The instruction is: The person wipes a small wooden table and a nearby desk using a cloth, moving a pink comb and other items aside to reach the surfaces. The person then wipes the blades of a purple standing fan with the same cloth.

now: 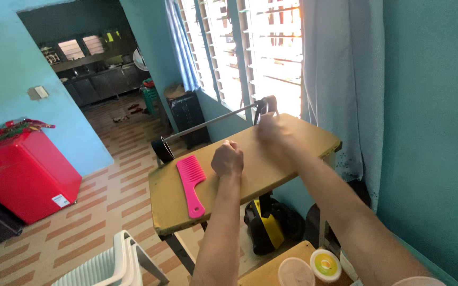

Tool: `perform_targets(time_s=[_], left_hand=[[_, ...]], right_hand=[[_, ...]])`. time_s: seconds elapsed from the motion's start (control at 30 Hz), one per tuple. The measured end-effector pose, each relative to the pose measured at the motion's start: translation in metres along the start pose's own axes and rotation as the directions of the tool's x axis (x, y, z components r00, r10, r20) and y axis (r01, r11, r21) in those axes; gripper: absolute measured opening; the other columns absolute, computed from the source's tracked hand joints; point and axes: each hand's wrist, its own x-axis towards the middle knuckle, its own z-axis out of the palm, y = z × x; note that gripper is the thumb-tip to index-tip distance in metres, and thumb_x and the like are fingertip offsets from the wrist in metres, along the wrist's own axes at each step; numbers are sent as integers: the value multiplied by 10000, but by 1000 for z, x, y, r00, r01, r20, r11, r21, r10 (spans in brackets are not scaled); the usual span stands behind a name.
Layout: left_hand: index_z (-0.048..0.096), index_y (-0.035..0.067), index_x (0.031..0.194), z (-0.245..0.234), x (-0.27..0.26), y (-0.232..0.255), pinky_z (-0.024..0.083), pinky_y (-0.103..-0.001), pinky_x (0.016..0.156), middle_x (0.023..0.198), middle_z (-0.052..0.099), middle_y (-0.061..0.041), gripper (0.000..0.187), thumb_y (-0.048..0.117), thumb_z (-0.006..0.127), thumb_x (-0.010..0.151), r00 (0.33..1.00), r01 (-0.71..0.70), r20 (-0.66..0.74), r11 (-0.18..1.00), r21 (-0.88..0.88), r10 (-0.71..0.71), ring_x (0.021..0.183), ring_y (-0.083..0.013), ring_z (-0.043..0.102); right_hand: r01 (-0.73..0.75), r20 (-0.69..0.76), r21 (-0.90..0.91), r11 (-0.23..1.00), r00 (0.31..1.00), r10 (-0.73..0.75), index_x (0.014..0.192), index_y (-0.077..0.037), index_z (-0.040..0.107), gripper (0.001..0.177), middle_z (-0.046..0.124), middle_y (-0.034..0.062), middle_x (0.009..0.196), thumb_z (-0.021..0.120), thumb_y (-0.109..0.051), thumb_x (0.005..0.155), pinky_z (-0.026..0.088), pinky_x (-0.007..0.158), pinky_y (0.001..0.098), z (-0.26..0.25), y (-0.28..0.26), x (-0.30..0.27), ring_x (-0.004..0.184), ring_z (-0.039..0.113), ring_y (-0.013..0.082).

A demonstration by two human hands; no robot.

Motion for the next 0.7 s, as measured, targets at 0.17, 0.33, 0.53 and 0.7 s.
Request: perform_targets(time_s=[0.17,0.33,0.53,0.7], left_hand=[[746,78,930,5,3,8,600,-481,751,878,754,-191,389,322,454,1010,999,-25,29,998,59,24,836,-371,746],[745,76,907,7,3,9,590,-498,751,871,749,-198,394,319,455,1016,998,-58,40,997,49,56,826,-387,738],[746,80,916,6,2,8,592,-495,773,876,751,-199,380,322,467,1006,988,-132,91,991,36,128,823,-385,742],[736,90,958,8,2,17,577,-507,790,876,740,-216,366,342,476,1008,944,-270,203,962,31,259,840,-396,734]], right_hand=[[-159,9,-509,846,982,189,974,-37,785,220,733,157,908,688,-167,825,604,760,429,-68,19,17,833,740,301],[265,326,-387,883,935,-138,937,1,739,280,728,223,833,681,-262,862,579,766,432,-7,-60,18,814,721,371],[234,336,-518,823,940,-55,941,-24,785,254,757,195,929,642,-225,878,601,864,387,-1,-52,26,901,761,311],[-137,142,-299,944,972,186,1019,-74,787,209,734,166,1031,656,-150,874,570,868,422,-50,-5,39,972,720,316]])
